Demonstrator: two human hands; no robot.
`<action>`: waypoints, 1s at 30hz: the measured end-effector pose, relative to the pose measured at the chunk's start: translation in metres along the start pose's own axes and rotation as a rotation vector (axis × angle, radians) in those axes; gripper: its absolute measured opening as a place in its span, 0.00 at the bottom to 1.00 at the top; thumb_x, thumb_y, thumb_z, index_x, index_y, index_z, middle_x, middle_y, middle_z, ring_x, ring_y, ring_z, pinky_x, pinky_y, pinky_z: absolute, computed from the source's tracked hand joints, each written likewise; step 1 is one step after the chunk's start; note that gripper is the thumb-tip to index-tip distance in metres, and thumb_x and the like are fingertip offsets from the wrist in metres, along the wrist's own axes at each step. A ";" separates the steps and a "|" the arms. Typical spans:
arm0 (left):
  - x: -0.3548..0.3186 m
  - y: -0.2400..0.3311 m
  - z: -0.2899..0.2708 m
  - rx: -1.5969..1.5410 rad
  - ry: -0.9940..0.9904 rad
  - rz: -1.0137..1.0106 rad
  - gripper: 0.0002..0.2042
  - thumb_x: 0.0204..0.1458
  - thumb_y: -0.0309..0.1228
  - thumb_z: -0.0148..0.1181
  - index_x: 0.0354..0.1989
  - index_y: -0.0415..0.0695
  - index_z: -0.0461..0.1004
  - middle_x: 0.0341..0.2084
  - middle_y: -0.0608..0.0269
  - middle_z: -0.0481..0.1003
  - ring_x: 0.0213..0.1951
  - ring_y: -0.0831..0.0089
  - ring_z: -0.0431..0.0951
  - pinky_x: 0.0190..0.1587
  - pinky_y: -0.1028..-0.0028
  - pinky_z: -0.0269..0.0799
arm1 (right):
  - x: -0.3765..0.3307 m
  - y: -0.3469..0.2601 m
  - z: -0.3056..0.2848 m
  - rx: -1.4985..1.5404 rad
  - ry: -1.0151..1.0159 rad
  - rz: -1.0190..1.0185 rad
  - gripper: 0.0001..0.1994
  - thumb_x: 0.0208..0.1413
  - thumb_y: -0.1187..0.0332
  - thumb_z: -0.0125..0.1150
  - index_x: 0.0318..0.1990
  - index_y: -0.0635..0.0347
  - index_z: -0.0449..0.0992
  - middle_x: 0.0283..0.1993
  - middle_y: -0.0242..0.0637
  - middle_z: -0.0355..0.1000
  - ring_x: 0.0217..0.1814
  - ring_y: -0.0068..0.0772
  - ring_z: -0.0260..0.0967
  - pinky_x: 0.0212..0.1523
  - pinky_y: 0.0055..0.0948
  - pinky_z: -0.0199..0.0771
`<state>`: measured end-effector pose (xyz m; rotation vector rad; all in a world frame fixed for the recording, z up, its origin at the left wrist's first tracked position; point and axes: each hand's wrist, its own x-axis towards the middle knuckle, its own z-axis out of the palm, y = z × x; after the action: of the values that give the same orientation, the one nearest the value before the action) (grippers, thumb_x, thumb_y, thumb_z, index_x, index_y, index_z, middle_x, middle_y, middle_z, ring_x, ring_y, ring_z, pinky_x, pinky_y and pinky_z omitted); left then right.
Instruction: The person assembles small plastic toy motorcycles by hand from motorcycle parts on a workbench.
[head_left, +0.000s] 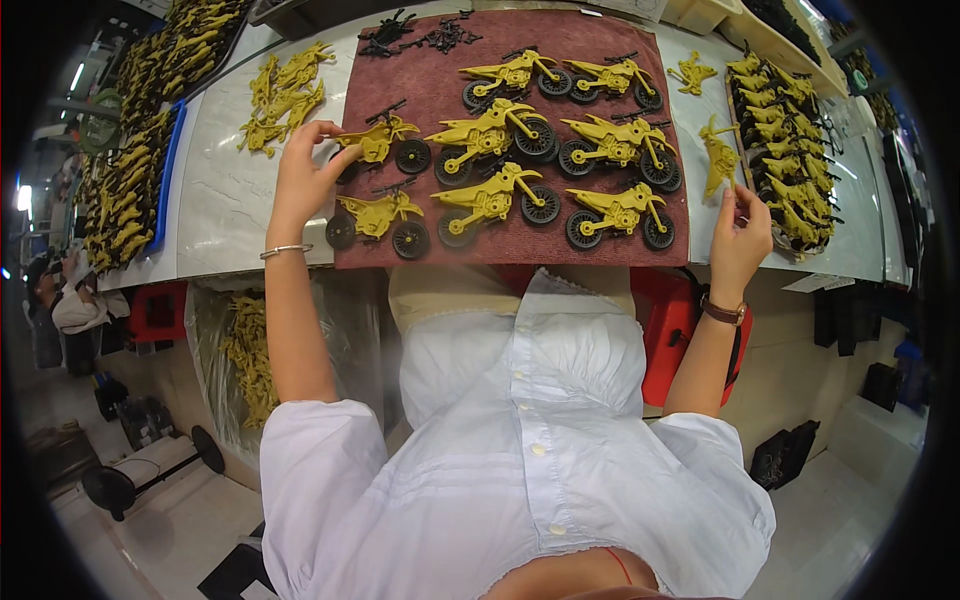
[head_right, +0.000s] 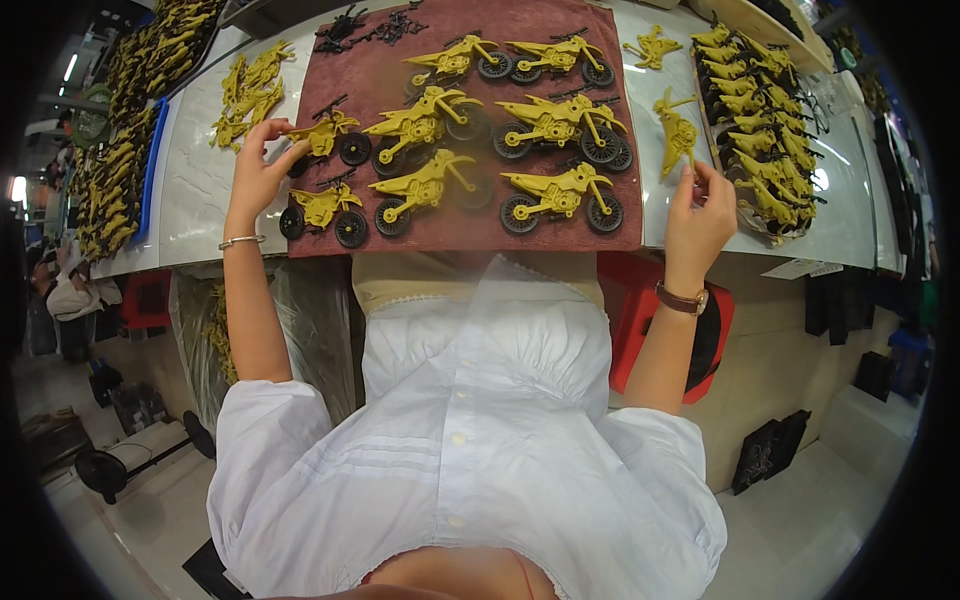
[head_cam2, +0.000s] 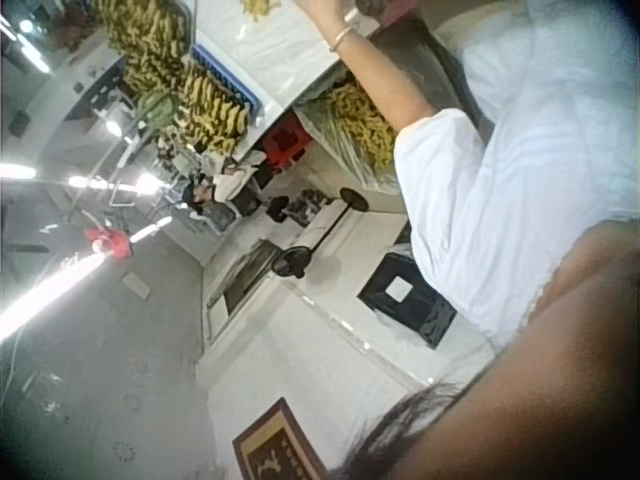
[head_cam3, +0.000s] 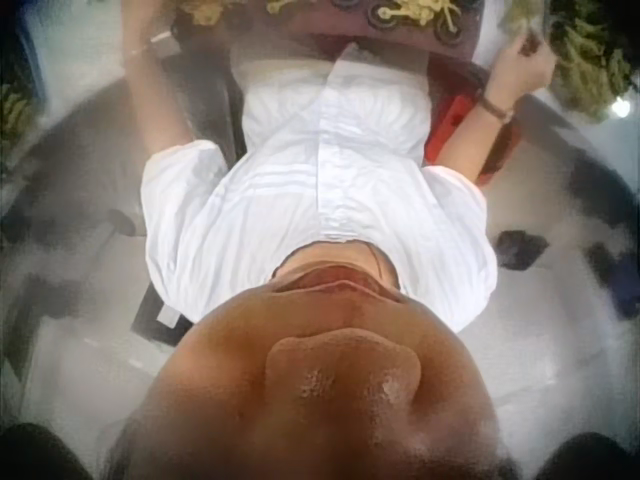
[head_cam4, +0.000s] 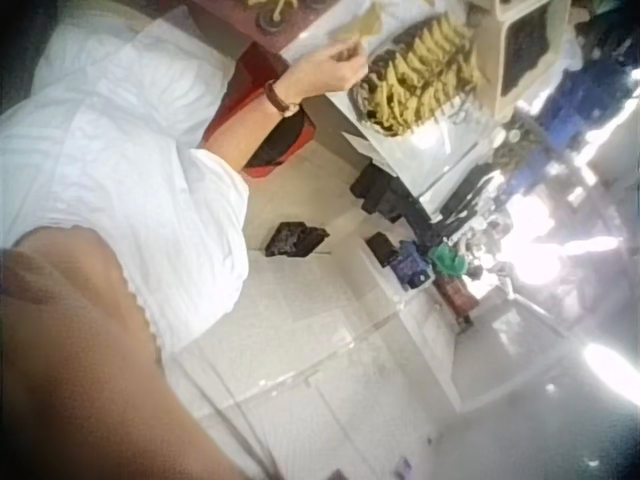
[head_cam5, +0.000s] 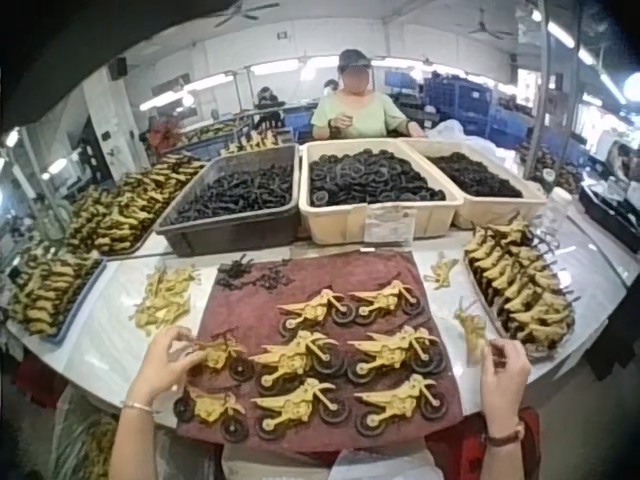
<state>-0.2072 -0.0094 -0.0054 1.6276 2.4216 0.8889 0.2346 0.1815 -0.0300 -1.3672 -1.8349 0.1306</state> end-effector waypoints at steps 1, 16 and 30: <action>0.000 0.003 -0.003 -0.097 -0.018 -0.045 0.13 0.42 0.34 0.64 0.34 0.40 0.72 0.35 0.63 0.74 0.41 0.70 0.72 0.44 0.72 0.66 | 0.000 0.001 -0.002 0.036 0.055 0.020 0.08 0.51 0.69 0.58 0.34 0.65 0.75 0.30 0.37 0.70 0.27 0.26 0.68 0.29 0.25 0.69; -0.008 -0.015 -0.010 -1.470 -0.008 -0.444 0.13 0.54 0.24 0.49 0.46 0.32 0.67 0.43 0.53 0.71 0.45 0.65 0.73 0.51 0.65 0.71 | 0.008 -0.001 -0.045 -0.180 -0.289 -0.155 0.12 0.49 0.77 0.51 0.43 0.58 0.72 0.45 0.42 0.69 0.42 0.40 0.67 0.41 0.35 0.66; -0.056 0.072 0.009 -2.260 -0.270 -0.408 0.25 0.60 0.41 0.35 0.57 0.31 0.54 0.56 0.42 0.57 0.59 0.45 0.56 0.60 0.56 0.57 | 0.044 0.005 -0.060 -0.038 -0.733 -0.373 0.18 0.41 0.87 0.48 0.43 0.63 0.70 0.45 0.45 0.69 0.45 0.48 0.67 0.46 0.34 0.67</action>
<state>-0.1205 -0.0355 0.0104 0.1763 0.3219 1.7481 0.2751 0.1978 0.0303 -1.0395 -2.6772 0.4478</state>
